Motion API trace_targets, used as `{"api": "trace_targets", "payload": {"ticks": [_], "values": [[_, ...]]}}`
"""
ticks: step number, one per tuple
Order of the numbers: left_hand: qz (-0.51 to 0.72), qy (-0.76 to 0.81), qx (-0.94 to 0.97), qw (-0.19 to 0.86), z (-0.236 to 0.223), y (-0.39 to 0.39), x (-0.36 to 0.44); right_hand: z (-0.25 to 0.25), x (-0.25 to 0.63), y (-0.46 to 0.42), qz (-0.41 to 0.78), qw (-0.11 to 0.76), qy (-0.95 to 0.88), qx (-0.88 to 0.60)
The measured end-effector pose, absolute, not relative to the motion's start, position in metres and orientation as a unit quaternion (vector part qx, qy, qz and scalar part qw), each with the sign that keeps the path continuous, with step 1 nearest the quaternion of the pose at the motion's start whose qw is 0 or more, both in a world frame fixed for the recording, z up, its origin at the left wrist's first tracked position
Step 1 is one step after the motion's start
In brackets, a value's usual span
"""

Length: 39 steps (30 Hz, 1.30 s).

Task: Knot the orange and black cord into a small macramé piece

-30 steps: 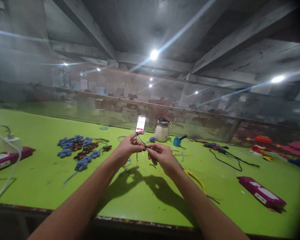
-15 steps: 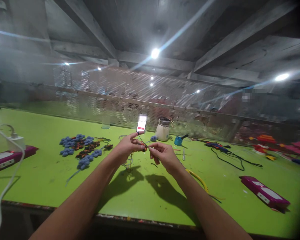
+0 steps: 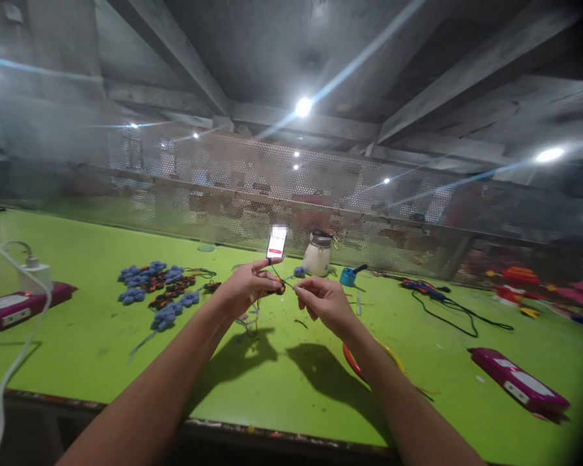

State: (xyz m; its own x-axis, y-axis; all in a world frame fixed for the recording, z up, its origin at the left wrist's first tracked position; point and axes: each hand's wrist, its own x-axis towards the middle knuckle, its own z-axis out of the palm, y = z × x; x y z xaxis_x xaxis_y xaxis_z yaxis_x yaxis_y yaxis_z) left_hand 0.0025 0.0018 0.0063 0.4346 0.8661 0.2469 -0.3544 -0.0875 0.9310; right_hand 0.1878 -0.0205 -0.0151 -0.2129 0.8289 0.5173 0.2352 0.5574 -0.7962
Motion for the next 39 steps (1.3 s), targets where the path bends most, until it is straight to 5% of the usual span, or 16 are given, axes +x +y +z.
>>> {"api": "trace_targets", "payload": {"ticks": [39], "values": [[0.456, 0.248, 0.562, 0.644, 0.006, 0.006, -0.004, -0.002, 0.202, -0.028, 0.007, 0.431, -0.829, -0.356]]}}
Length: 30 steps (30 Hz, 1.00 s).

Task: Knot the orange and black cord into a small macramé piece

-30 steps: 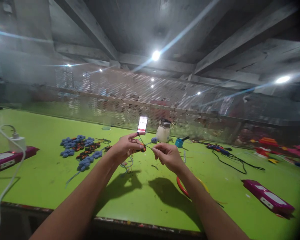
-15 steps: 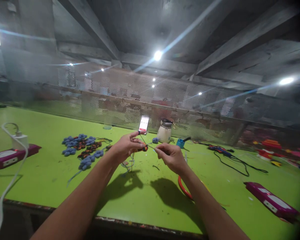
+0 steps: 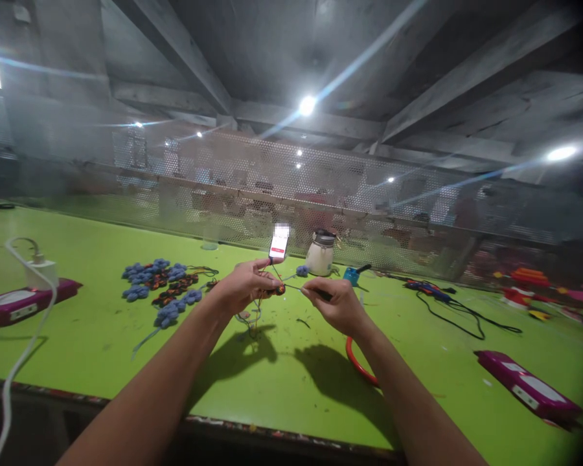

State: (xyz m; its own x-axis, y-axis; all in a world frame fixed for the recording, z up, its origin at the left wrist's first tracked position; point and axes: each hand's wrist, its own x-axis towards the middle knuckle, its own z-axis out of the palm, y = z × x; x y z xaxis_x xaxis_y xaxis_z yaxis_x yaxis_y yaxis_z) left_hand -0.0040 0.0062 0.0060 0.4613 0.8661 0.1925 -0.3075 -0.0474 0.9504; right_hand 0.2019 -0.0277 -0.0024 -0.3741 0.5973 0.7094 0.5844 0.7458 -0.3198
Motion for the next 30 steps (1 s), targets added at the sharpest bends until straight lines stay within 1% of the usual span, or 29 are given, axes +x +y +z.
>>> {"api": "trace_targets", "payload": {"ticks": [4, 9, 17, 22, 25, 30], "values": [[0.436, 0.241, 0.57, 0.653, 0.003, 0.009, -0.006, -0.001, 0.204, -0.027, 0.025, 0.415, -0.838, -0.353], [0.431, 0.254, 0.581, 0.642, 0.005, 0.007, -0.006, 0.0, 0.205, -0.027, 0.05, 0.417, -0.834, -0.358], [0.422, 0.238, 0.62, 0.618, 0.005, 0.006, -0.007, -0.001, 0.205, -0.026, 0.182, 0.43, -0.807, -0.363], [0.426, 0.248, 0.621, 0.61, 0.003, 0.006, -0.003, -0.004, 0.201, -0.026, 0.241, 0.467, -0.768, -0.367], [0.434, 0.268, 0.627, 0.589, 0.002, 0.005, 0.002, -0.005, 0.197, -0.025, 0.266, 0.487, -0.741, -0.378], [0.45, 0.274, 0.658, 0.538, -0.001, 0.007, 0.008, -0.007, 0.193, -0.023, 0.267, 0.476, -0.736, -0.4]]}}
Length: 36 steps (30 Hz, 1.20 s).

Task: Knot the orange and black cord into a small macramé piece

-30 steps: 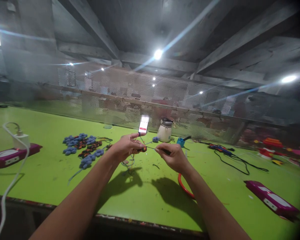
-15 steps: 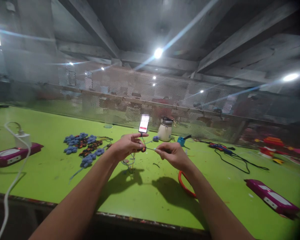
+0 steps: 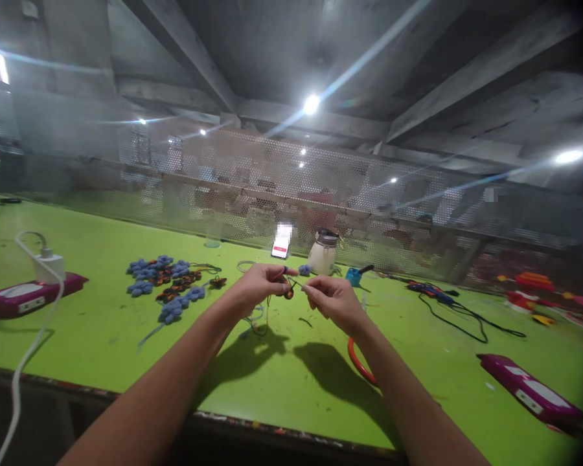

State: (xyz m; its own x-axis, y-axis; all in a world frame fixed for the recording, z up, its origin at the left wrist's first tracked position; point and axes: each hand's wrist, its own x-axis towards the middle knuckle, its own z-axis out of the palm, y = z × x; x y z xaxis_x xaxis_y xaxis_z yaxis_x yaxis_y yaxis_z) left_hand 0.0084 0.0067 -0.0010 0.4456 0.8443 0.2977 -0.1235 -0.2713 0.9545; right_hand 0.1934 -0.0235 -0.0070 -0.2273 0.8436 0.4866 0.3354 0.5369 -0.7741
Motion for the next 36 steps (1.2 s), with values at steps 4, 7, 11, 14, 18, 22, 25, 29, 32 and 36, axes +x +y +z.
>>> {"api": "trace_targets", "payload": {"ticks": [4, 7, 11, 14, 18, 22, 25, 29, 32, 36], "values": [[0.468, 0.261, 0.676, 0.506, -0.004, 0.009, 0.011, -0.008, 0.191, -0.022, 0.342, 0.47, -0.707, -0.402], [0.465, 0.253, 0.715, 0.457, -0.006, 0.009, 0.014, -0.012, 0.189, -0.02, 0.43, 0.487, -0.655, -0.386], [0.492, 0.26, 0.748, 0.362, -0.007, 0.003, 0.02, -0.02, 0.183, -0.016, 0.482, 0.509, -0.607, -0.375], [0.53, 0.262, 0.739, 0.324, -0.007, 0.0, 0.024, -0.024, 0.177, -0.016, 0.499, 0.542, -0.574, -0.357], [0.553, 0.224, 0.672, 0.439, -0.007, 0.001, 0.023, -0.026, 0.169, -0.019, 0.478, 0.586, -0.565, -0.33], [0.54, 0.185, 0.575, 0.586, -0.005, 0.004, 0.018, -0.026, 0.169, -0.02, 0.424, 0.612, -0.586, -0.32], [0.523, 0.164, 0.541, 0.638, -0.003, 0.004, 0.013, -0.024, 0.175, -0.019, 0.324, 0.609, -0.641, -0.336], [0.521, 0.147, 0.536, 0.648, 0.001, 0.003, 0.008, -0.023, 0.184, -0.018, 0.173, 0.579, -0.711, -0.359], [0.524, 0.145, 0.529, 0.651, 0.003, 0.002, 0.006, -0.022, 0.188, -0.019, 0.112, 0.562, -0.736, -0.36], [0.526, 0.152, 0.524, 0.653, 0.005, 0.001, 0.005, -0.019, 0.191, -0.02, 0.057, 0.542, -0.758, -0.358]]}}
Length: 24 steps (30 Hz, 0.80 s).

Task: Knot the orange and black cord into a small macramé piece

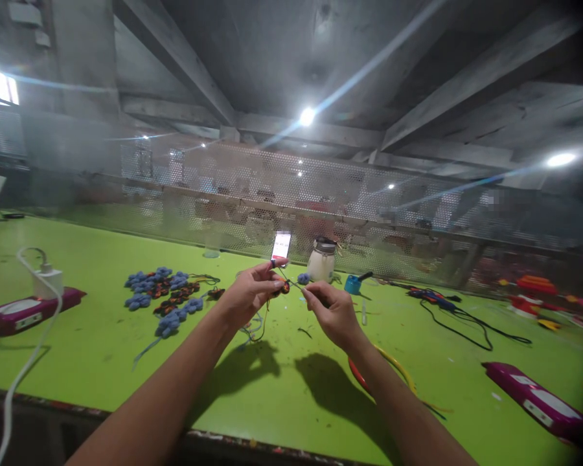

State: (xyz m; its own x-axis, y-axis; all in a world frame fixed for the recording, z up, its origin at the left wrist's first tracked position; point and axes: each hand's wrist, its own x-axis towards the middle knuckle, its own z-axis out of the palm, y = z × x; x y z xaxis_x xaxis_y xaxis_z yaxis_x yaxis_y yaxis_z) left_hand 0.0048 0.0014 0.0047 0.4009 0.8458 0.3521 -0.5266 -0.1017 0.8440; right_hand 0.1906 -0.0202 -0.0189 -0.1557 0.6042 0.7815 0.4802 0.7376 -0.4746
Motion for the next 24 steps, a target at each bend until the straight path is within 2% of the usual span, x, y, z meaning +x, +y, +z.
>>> {"api": "trace_targets", "payload": {"ticks": [13, 19, 24], "values": [[0.523, 0.168, 0.509, 0.663, 0.0062, 0.0005, 0.0024, -0.0119, 0.1925, -0.0248, 0.057, 0.518, -0.779, -0.348], [0.521, 0.185, 0.514, 0.656, 0.0052, 0.0034, 0.0016, -0.0121, 0.1917, -0.0251, 0.119, 0.518, -0.773, -0.346], [0.523, 0.218, 0.547, 0.616, 0.0022, 0.0061, 0.0034, -0.0143, 0.1889, -0.0245, 0.217, 0.524, -0.748, -0.344]]}}
